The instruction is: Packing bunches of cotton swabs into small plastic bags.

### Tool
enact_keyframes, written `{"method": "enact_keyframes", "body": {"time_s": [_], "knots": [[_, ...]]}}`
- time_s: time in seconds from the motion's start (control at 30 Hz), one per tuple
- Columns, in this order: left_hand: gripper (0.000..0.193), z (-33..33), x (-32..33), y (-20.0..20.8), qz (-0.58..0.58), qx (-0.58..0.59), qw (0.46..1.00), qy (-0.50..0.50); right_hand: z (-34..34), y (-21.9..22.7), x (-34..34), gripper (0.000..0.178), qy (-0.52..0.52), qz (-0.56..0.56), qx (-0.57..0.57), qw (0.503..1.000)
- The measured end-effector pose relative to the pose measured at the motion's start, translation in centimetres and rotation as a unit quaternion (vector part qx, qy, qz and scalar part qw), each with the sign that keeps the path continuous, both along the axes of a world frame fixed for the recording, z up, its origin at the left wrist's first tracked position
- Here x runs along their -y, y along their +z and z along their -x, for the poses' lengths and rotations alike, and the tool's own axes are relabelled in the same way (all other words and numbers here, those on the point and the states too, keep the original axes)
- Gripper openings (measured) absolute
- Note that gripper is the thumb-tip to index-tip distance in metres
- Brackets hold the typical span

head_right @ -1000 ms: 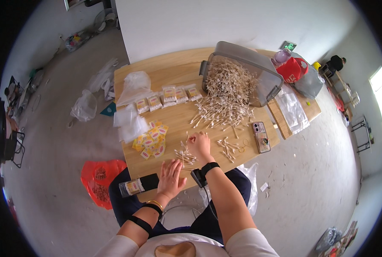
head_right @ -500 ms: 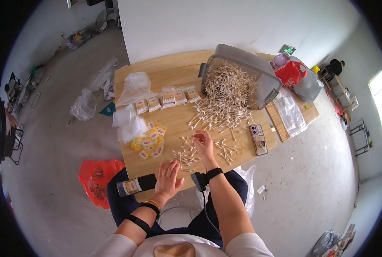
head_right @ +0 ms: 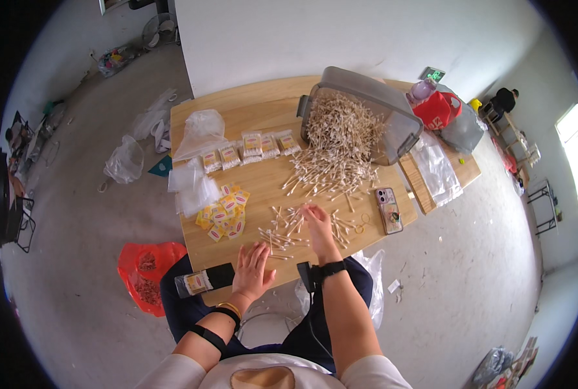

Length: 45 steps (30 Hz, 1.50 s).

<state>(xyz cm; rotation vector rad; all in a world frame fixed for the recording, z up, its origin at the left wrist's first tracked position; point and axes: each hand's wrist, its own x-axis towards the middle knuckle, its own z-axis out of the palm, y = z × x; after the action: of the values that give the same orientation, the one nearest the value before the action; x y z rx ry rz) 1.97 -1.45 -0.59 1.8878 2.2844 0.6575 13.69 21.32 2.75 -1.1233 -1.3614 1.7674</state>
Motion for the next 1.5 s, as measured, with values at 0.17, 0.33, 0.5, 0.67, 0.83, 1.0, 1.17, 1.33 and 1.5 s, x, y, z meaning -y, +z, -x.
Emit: {"method": "enact_keyframes", "body": {"time_s": [0.17,0.33,0.5,0.67,0.83,1.0,1.17,1.33,1.5], "knots": [[0.070,0.1,0.2,0.0,0.012,0.005,1.000,0.000,-5.7,0.0,-0.6,0.020,-0.017,-0.234,0.362,0.902],[0.070,0.1,0.0,-0.1,-0.003,0.005,1.000,-0.002,-6.6,0.1,0.7,0.008,-0.136,-0.431,0.392,0.801],[0.071,0.2,0.0,-0.5,-0.003,-0.001,1.000,0.002,-2.0,-0.8,6.1,0.008,0.089,-0.390,0.270,0.876],[0.073,-0.1,-0.2,-0.4,-0.011,0.001,1.000,0.000,1.7,-1.4,9.2,0.012,0.088,-0.418,0.340,0.838],[0.075,0.1,-0.1,-0.4,-0.018,0.009,1.000,0.003,2.9,-1.7,9.7,0.016,0.096,-0.412,0.391,0.818],[0.074,0.1,0.2,-0.6,-0.020,0.008,1.000,0.004,3.6,-1.9,9.8,0.017,0.093,-0.393,0.401,0.822],[0.072,-0.1,-0.1,-0.5,-0.030,0.005,1.000,0.002,4.0,-2.1,9.2,0.017,0.097,-0.399,0.396,0.822],[0.069,0.0,0.1,-0.8,-0.034,-0.004,0.999,0.004,4.2,-2.0,8.9,0.016,0.133,-0.366,0.408,0.826],[0.070,0.0,0.0,-0.5,-0.039,-0.001,0.999,0.006,3.5,-1.6,8.3,0.012,0.160,-0.330,0.436,0.822]]}}
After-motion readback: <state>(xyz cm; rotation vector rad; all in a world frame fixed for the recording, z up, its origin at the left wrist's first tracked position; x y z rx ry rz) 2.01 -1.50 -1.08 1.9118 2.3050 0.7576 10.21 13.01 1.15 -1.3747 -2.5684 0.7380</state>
